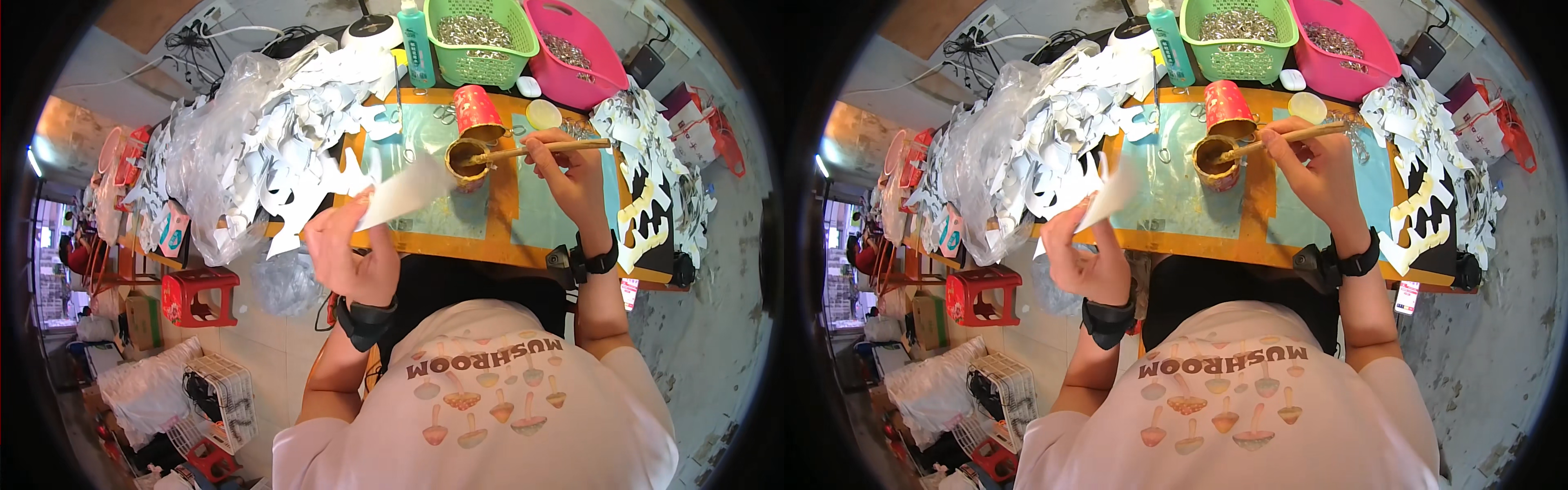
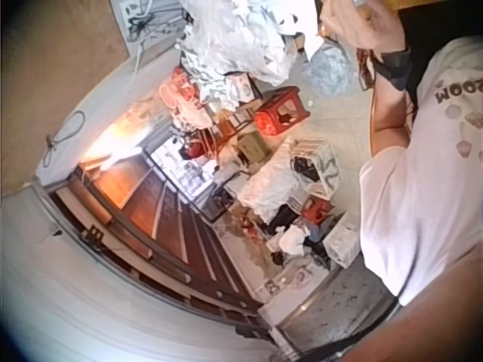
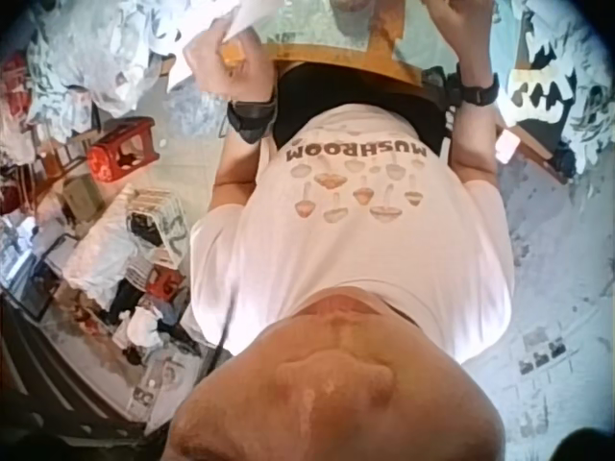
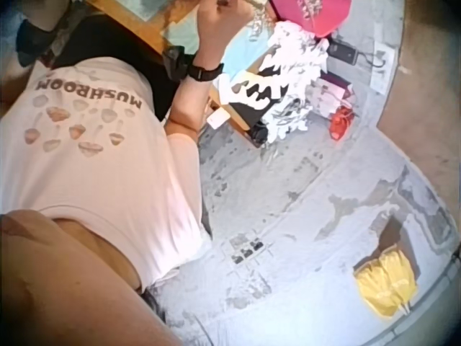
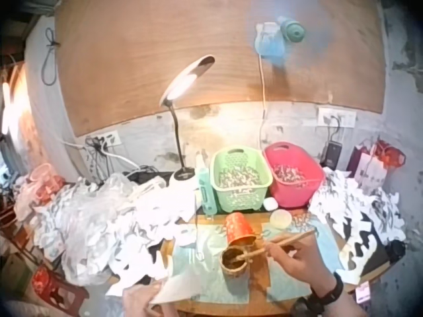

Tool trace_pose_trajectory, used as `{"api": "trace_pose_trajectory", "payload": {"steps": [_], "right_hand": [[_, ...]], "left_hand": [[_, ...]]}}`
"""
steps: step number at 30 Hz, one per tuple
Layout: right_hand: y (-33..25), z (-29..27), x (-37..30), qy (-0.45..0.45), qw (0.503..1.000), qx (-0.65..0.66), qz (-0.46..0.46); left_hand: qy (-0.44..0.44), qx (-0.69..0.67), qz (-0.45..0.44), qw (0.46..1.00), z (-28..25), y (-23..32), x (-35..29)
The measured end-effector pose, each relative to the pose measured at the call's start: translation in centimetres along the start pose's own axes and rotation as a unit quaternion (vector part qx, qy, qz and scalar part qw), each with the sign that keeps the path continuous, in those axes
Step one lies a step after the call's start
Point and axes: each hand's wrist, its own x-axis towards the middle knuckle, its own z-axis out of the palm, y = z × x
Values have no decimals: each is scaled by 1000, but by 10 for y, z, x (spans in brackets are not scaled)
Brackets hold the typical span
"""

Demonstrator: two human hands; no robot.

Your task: Applying glue to shoe components with a brush at a workbench.

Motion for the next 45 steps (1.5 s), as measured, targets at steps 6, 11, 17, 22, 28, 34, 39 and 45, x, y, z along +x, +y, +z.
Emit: {"api": "trace_pose_trajectory", "payload": {"steps": [6, 11, 17, 22, 28, 34, 39, 45], "right_hand": [[-1, 7, 3, 3, 1000, 8, 1], [3, 1, 5, 1, 1000, 1, 8], [3, 6, 10, 5, 1000, 19, 5], [2, 6, 11, 0, 1000, 7, 12], [1, 3, 13, -33, 999, 8, -42], [-11, 4, 20, -80, 990, -85, -84], [-31, -7, 8, 78, 991, 30, -105], [-58, -11, 37, 72, 984, -24, -162]], "left_hand": [[-193, -19, 72, 978, 17, 14, -58], [-140, -279, -289, 905, 20, 42, -60], [-80, -451, -494, 739, 38, 39, -55], [-217, -178, -438, 854, 29, 21, -91], [-258, 25, -84, 962, 27, 3, -33], [-375, -110, -128, 911, 106, -10, -13], [-306, -41, -98, 946, 116, -13, -17], [-331, -41, -82, 939, 123, -32, -5]]}}
